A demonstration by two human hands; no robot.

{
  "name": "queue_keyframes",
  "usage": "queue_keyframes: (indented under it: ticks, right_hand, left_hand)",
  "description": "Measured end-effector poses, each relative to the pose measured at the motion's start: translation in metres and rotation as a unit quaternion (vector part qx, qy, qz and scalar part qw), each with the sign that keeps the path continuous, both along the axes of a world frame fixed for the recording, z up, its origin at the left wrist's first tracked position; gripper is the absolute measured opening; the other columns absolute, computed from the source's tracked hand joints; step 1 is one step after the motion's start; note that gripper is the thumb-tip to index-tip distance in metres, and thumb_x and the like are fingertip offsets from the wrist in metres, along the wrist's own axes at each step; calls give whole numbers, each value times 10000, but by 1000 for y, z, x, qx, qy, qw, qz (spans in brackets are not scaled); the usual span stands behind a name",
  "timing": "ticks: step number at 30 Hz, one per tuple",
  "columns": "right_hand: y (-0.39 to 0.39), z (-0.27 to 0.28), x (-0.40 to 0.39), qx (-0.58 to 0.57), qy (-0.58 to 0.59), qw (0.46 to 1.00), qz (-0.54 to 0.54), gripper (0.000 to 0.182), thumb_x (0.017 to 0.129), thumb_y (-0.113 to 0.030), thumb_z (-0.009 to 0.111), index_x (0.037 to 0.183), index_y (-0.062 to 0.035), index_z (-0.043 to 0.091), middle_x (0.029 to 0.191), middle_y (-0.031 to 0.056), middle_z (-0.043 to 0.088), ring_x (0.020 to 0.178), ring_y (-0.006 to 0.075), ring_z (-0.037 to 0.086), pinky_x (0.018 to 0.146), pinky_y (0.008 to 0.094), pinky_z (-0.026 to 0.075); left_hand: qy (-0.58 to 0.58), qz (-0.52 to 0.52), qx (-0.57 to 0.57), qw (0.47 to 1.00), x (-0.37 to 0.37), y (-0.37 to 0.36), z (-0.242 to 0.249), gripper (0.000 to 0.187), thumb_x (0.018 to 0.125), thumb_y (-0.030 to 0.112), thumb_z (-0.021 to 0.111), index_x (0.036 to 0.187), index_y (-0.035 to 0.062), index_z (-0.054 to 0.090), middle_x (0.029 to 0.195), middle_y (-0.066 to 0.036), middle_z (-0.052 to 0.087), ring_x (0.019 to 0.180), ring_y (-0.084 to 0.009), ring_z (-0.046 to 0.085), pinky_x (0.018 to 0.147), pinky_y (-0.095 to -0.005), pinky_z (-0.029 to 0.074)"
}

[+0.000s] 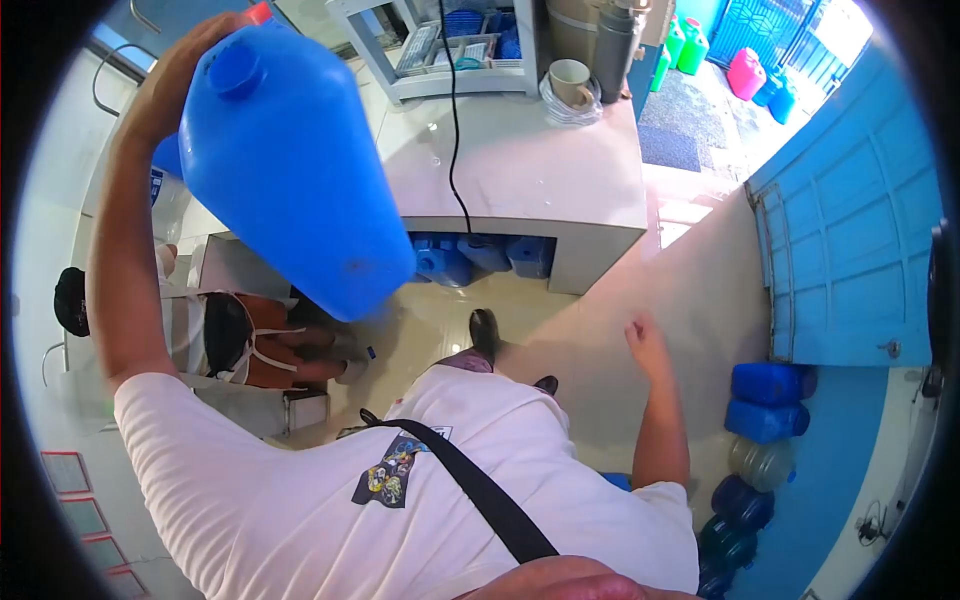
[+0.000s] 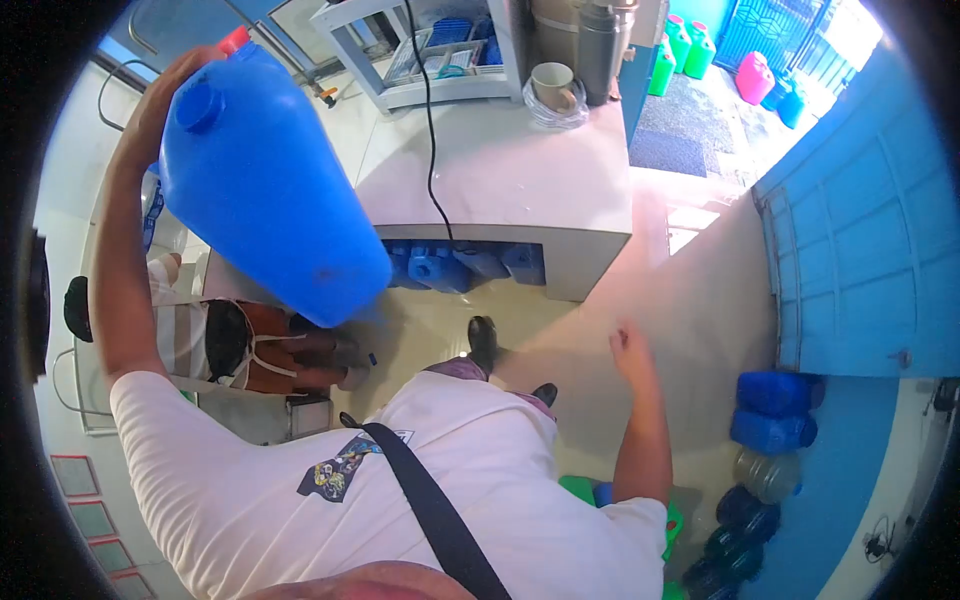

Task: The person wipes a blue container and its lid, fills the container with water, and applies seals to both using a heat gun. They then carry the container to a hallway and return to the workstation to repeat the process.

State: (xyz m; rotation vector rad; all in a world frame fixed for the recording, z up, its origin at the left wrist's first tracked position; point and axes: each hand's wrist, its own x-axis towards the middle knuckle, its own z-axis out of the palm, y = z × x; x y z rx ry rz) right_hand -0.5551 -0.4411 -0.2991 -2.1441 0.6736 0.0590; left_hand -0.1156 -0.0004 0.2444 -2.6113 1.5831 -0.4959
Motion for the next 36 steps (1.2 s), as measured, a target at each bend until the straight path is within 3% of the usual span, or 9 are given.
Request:
queue_keyframes:
  ticks: [1, 5, 7, 14, 19, 21, 25, 31, 36]
  right_hand:
    - [2, 36, 31, -2, -26, 999, 23, 368, 961, -236, 618, 1273, -42, 595, 1024, 191, 694, 926, 288, 679, 843, 375, 530]
    - [18, 116, 149, -60, -220, 969, 90, 323, 934, -129, 619, 1246, -47, 593, 973, 165, 666, 879, 311, 652, 772, 390, 529]
    - [39, 163, 206, -79, -239, 961, 110, 302, 937, -131, 610, 1227, -46, 606, 1051, 172, 655, 947, 331, 644, 820, 407, 523]
    - [82, 220, 390, -312, -267, 896, 169, 282, 939, -110, 565, 1208, -51, 625, 1145, 165, 629, 1097, 347, 600, 945, 466, 484]
    - [80, 238, 517, -487, -115, 847, 180, 257, 956, -156, 500, 1115, -91, 691, 1090, 99, 669, 1107, 303, 615, 925, 428, 481]
    - [69, 230, 562, -605, -35, 770, 201, 259, 941, -173, 516, 1066, -122, 736, 1090, 74, 703, 1116, 275, 626, 897, 406, 472]
    - [46, 204, 628, -615, 59, 761, 200, 271, 927, -171, 548, 1087, -109, 759, 1161, 89, 723, 1132, 268, 637, 902, 412, 454]
    - [27, 170, 659, -595, 24, 793, 131, 275, 930, -186, 563, 1101, -95, 757, 1163, 105, 718, 1148, 321, 626, 891, 431, 462]
    - [29, 186, 648, -615, 6, 768, 176, 247, 920, -165, 564, 1052, -70, 751, 1126, 151, 710, 1051, 317, 671, 839, 425, 533]
  left_hand:
    - [34, 3, -1, 999, -13, -8, 1, 313, 910, 111, 624, 1222, 83, 622, 1279, -105, 629, 1124, -269, 619, 989, -354, 477]
    - [-10, -36, -33, 999, 44, 44, -26, 284, 892, 109, 624, 1174, 73, 618, 1260, -99, 634, 1157, -281, 609, 1004, -380, 473]
    - [-161, -27, -18, 986, 85, 71, -41, 256, 882, 97, 607, 1136, 64, 615, 1249, -97, 632, 1173, -300, 599, 999, -390, 473]
    - [-117, 25, -19, 993, 154, 96, -65, 303, 857, 78, 596, 1158, 80, 625, 1247, -73, 639, 1190, -308, 583, 1013, -376, 473]
    - [-46, 38, -70, 996, 147, 87, -63, 428, 882, 47, 601, 1306, 106, 597, 1284, -116, 635, 1213, -298, 584, 1026, -372, 464]
    - [-25, 47, -160, 986, 132, 90, -60, 493, 882, 4, 611, 1362, 108, 574, 1301, -129, 624, 1216, -310, 582, 1032, -378, 457]
    - [6, -41, -129, 991, 80, 60, -68, 504, 865, -33, 633, 1349, 103, 591, 1282, -121, 630, 1172, -337, 595, 1003, -394, 467]
    - [-85, 64, -4, 994, 68, 41, -92, 391, 938, 202, 672, 1306, 79, 624, 1175, -133, 662, 1052, -264, 634, 869, -370, 514]
    - [-57, 340, -118, 931, 50, 37, -90, 751, 821, 469, 770, 1426, 103, 516, 1041, -91, 681, 904, -186, 658, 732, -302, 520]
